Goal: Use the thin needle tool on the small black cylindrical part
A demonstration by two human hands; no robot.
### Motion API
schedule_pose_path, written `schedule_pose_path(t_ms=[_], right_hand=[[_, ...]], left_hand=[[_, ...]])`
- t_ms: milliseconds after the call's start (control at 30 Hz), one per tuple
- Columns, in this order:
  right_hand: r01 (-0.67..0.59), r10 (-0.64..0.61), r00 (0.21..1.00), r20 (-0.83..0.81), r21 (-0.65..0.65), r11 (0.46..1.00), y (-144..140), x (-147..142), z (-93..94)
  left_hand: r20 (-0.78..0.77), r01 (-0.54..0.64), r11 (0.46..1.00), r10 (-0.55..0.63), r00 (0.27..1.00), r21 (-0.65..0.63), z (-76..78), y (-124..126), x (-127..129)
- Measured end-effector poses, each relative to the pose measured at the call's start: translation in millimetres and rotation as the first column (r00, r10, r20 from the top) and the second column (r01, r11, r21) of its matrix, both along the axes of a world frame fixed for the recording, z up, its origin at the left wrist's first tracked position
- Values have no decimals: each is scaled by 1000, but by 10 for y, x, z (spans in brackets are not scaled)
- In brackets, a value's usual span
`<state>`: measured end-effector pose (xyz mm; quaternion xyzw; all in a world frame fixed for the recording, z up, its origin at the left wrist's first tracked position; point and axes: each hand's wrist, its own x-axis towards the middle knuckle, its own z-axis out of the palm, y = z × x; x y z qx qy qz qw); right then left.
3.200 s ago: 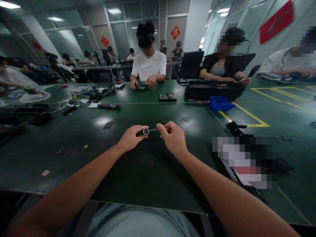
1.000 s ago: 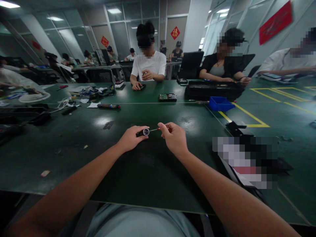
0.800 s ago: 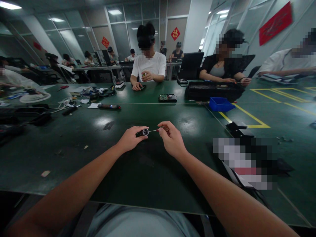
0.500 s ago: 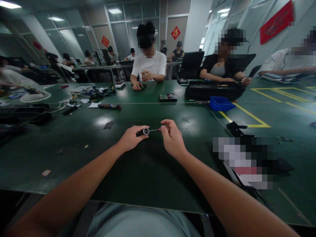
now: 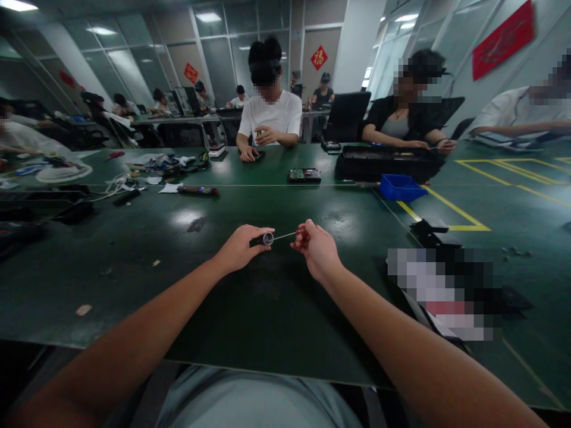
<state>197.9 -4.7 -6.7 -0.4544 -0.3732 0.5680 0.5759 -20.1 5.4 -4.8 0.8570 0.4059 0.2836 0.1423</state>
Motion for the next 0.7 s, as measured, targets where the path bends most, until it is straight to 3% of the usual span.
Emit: schedule_pose_path(t_ms=[167, 467, 700], right_hand=[[131, -165, 970, 177, 187, 974, -34, -2, -8], [10, -233, 831, 506, 404, 915, -190, -55, 119], [-27, -210, 838, 503, 424, 905, -229, -78, 135]], left_hand=[[9, -55, 998, 55, 998, -26, -28, 2, -16], [-3, -49, 999, 49, 999, -12, -23, 2, -9], [17, -83, 996, 84, 996, -28, -43, 26, -28]])
